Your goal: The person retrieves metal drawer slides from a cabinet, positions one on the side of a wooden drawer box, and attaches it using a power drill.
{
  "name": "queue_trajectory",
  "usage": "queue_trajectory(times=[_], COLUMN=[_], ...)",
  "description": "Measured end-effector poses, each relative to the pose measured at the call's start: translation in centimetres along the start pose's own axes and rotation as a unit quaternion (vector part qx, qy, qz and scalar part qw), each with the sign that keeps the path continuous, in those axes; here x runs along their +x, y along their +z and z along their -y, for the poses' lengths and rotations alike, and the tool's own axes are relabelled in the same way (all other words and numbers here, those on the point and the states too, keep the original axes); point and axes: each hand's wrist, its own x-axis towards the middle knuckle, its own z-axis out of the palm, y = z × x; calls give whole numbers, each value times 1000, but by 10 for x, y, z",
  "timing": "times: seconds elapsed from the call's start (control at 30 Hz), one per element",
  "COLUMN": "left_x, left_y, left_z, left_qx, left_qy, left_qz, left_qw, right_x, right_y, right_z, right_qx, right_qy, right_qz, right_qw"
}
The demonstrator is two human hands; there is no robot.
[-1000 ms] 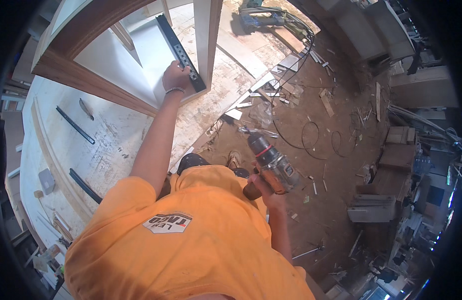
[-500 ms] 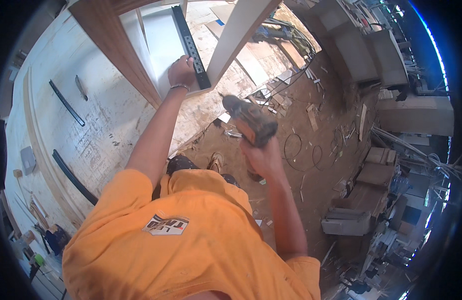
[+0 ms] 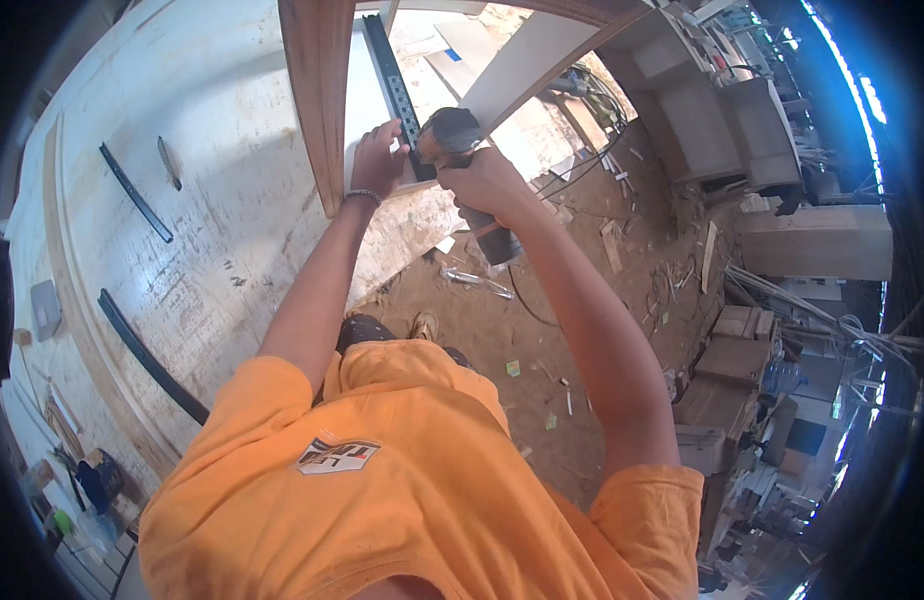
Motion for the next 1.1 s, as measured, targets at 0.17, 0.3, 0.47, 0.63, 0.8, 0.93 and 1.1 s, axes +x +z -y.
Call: queue_trajectory(times=[0.17, 0.3, 0.47, 0.63, 0.8, 0.93, 1.1], left_x=[-2, -1, 0, 0, 1, 0, 4], left_y=[-4, -7, -3, -2, -4, -1, -1], left_z=[-13, -12, -7, -4, -6, -6, 2], left_qx=[7, 1, 41, 38, 61, 66, 64], left_qy=[11, 21, 21, 26, 37, 40, 37], left_qz=[14, 17, 26, 16, 27, 20, 18], left_qw=[1000, 1000, 999, 999, 997, 997, 997], right_x=[30, 38, 46, 46, 51, 53, 45], right_y=[3, 8, 10, 12, 11, 9, 9], right_z=[-11, -8, -6, -2, -7, -10, -2], right_qx=[-44, -62, -153, -149, -130, -136, -101], right_qy=[-13, 7, 15, -3, -2, -14, -6], right_qz=[-8, -13, -19, -34, -22, -25, -13], right_qw=[999, 998, 988, 988, 991, 990, 995])
